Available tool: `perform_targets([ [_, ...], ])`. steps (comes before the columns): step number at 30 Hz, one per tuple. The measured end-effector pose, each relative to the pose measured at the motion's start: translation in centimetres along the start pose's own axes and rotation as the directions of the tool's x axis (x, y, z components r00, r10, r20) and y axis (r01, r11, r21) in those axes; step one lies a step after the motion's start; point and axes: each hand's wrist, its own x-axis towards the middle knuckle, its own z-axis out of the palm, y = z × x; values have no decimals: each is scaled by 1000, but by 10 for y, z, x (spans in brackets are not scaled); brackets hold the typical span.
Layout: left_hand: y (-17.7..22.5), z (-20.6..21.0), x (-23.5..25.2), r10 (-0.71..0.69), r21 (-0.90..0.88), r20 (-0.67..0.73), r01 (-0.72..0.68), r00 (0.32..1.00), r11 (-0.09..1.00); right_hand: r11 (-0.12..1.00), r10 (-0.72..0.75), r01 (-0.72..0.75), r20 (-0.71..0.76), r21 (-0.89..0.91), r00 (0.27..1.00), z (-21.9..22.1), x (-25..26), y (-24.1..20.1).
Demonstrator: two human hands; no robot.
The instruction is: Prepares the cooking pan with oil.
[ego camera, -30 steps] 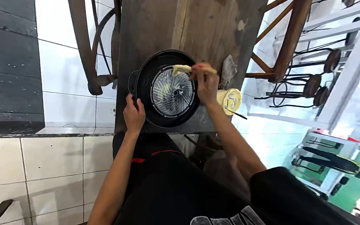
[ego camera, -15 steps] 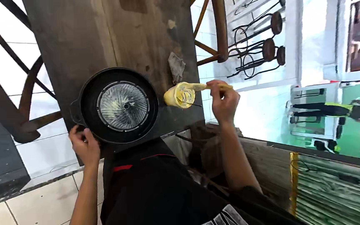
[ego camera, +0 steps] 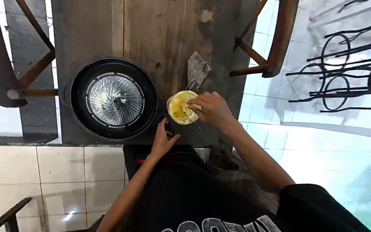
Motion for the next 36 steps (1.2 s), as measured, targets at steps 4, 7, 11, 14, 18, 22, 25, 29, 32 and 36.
perform_targets([
  [4, 8, 40, 37, 23, 39, -287, -12, 958, 999, 997, -54, 53, 17, 59, 998, -8, 16, 10],
  [7, 18, 41, 41, -17, 94, -375, 56, 927, 994, 984, -16, 3, 72, 177, 997, -11, 22, 16],
  [11, 19, 45, 44, -44, 107, -418, 97, 907, 990, 863, 209, -240, 118, 444, 971, -22, 26, 29],
  [14, 18, 48, 51, -73, 117, -440, 138, 895, 984, 611, 399, -398, 168, 684, 901, -26, 20, 33],
  [18, 15, 47, 58, -70, 160, -438, 154, 896, 975, 434, 537, -441, 168, 786, 827, -16, 7, 26],
  [22, 17, 45, 56, -68, 188, -430, 163, 900, 969, 865, 341, -281, -75, 416, 937, -6, 1, 2],
  [25, 30, 42, 44, -85, 144, -413, 157, 907, 977, 997, 65, -53, -208, 63, 976, -4, 2, -5],
  [29, 30, 37, 40, -72, 104, -362, 116, 929, 988, 998, -2, 15, -226, 59, 974, -25, -10, -3],
  [32, 15, 33, 35, -25, 12, -307, 30, 952, 999, 949, 48, 87, -414, 302, 909, -56, -20, -30],
  [36, -18, 1, 6, 25, -64, -93, -31, 995, 997, 863, 90, 181, -496, 471, 864, -49, 14, -109],
])
